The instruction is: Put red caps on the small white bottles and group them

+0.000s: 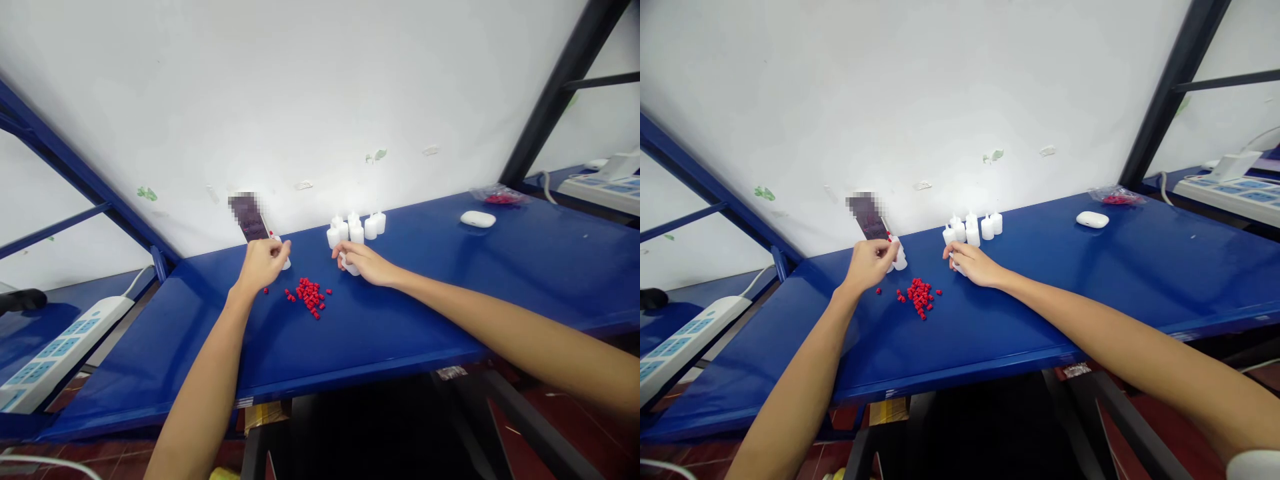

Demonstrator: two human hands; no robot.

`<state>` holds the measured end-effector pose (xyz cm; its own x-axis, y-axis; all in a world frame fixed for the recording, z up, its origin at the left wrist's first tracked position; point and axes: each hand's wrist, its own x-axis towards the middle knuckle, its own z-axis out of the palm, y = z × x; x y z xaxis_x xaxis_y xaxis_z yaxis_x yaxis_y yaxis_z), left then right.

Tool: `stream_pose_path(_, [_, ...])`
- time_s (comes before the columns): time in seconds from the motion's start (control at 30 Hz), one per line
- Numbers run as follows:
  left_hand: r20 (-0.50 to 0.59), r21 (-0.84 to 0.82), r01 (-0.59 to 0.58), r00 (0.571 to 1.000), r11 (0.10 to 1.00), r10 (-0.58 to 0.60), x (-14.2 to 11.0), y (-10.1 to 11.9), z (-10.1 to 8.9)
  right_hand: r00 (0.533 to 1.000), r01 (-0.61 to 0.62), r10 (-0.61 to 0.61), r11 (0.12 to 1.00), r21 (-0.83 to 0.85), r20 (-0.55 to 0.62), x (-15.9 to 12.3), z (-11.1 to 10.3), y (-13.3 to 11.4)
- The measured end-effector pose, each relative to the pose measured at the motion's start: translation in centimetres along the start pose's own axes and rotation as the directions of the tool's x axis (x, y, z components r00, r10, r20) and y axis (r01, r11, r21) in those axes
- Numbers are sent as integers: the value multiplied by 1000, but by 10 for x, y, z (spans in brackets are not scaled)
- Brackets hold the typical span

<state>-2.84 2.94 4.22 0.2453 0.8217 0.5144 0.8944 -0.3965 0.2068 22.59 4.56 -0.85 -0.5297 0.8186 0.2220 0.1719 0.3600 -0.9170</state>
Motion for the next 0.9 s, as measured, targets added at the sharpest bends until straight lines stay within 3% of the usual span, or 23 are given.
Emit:
stream_pose_path(0.07, [209, -42, -49, 976, 998, 57, -2, 10, 1, 1000, 4, -3, 996, -84, 12, -1, 1, -2])
stream_pose_path(0.13, [365, -47, -94, 925, 994, 105, -3, 16, 2, 1000, 23, -20, 986, -164, 22, -2, 1, -3])
stream_pose_path(0.27, [528, -53, -146, 835, 988, 152, -4, 14, 4, 998, 56, -52, 964, -261, 25, -5, 3, -4])
stream_pose_path(0.43, [531, -32, -209, 825, 977, 194, -4, 4, 7, 996, 84, -79, 942, -324, 30, -6, 5, -5])
stream_pose_path(0.67, [569, -44, -196, 801, 980, 186, -4, 6, 15, 989, 145, -140, 919, -366, 39, -8, 4, -5])
stream_pose_path(0.8, [551, -56, -204, 810, 977, 201, -4, 4, 19, 983, 180, -182, 907, -380, 30, -9, 4, -7])
stream_pose_path(0.9, [475, -87, -222, 847, 971, 237, -4, 9, 19, 978, 203, -207, 912, -357, 29, -11, 4, -8])
